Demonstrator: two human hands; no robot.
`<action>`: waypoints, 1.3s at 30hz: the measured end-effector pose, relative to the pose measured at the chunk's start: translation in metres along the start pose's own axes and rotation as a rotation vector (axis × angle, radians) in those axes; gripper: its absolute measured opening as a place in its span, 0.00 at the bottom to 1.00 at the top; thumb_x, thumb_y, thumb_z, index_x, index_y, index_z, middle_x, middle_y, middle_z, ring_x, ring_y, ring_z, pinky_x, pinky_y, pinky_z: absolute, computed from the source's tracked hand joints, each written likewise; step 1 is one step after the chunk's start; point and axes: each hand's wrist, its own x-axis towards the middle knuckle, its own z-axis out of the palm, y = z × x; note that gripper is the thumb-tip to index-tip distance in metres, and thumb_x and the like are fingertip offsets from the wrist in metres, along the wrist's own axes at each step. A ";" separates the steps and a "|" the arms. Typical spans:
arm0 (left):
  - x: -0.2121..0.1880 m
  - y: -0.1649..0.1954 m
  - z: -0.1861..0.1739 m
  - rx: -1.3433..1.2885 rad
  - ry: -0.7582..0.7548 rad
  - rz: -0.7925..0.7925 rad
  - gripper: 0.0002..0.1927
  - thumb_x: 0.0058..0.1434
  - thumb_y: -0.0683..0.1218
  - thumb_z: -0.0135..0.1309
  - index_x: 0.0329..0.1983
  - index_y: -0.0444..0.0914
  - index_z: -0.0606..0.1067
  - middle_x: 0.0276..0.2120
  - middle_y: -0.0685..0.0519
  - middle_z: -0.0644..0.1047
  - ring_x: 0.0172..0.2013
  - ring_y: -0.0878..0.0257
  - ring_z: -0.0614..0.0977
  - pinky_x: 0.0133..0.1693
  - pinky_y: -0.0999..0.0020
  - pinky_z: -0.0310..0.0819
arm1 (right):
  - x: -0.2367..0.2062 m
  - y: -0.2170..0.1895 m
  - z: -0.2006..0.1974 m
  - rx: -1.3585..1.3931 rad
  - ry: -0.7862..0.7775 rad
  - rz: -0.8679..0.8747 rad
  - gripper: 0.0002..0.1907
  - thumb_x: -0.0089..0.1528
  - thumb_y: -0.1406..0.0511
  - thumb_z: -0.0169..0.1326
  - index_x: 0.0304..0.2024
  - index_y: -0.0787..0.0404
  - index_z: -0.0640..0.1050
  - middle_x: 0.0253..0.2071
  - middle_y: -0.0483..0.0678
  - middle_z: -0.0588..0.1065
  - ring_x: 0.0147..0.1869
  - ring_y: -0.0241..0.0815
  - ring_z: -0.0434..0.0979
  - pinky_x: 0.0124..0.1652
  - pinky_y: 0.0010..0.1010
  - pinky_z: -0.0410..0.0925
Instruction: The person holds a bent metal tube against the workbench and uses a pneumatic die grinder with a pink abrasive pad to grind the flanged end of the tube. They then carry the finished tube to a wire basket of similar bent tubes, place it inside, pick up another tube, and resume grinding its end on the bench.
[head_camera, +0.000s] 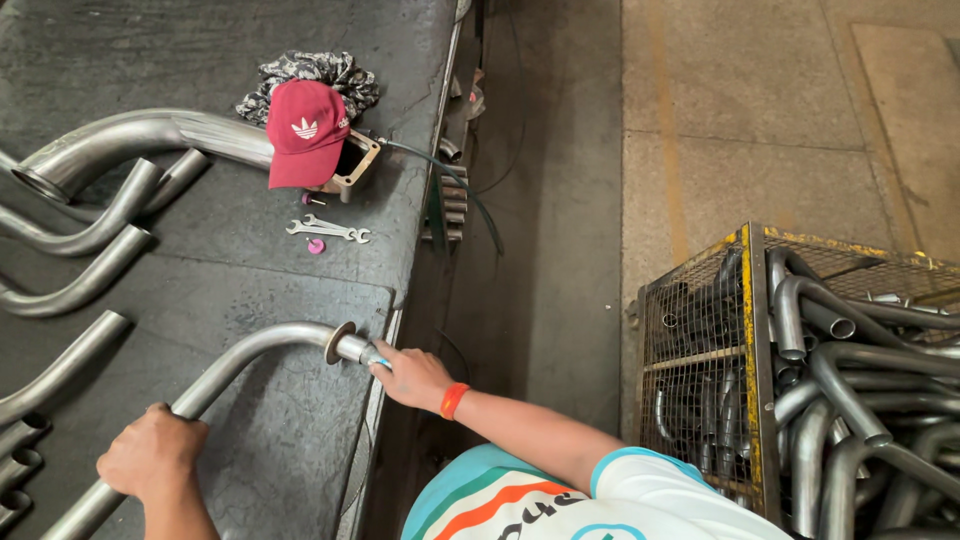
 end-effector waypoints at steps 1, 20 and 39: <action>0.001 0.000 0.000 0.003 0.000 -0.001 0.17 0.53 0.53 0.58 0.46 0.53 0.85 0.40 0.50 0.87 0.42 0.51 0.88 0.39 0.59 0.75 | 0.001 0.000 -0.001 -0.031 -0.015 -0.013 0.27 0.67 0.53 0.46 0.65 0.57 0.70 0.36 0.61 0.79 0.41 0.65 0.79 0.42 0.54 0.70; 0.002 -0.001 0.009 0.012 0.024 0.004 0.15 0.53 0.54 0.58 0.43 0.52 0.86 0.40 0.49 0.87 0.42 0.51 0.88 0.39 0.59 0.75 | 0.025 0.047 0.002 0.592 -0.339 0.237 0.29 0.64 0.50 0.51 0.67 0.45 0.72 0.24 0.39 0.72 0.19 0.28 0.67 0.17 0.23 0.61; 0.004 -0.003 0.017 0.031 0.049 0.018 0.16 0.50 0.57 0.61 0.42 0.52 0.86 0.36 0.50 0.87 0.41 0.51 0.88 0.38 0.59 0.75 | 0.025 0.013 -0.028 0.187 -0.299 0.075 0.25 0.66 0.49 0.49 0.59 0.53 0.80 0.29 0.49 0.79 0.33 0.44 0.81 0.38 0.38 0.73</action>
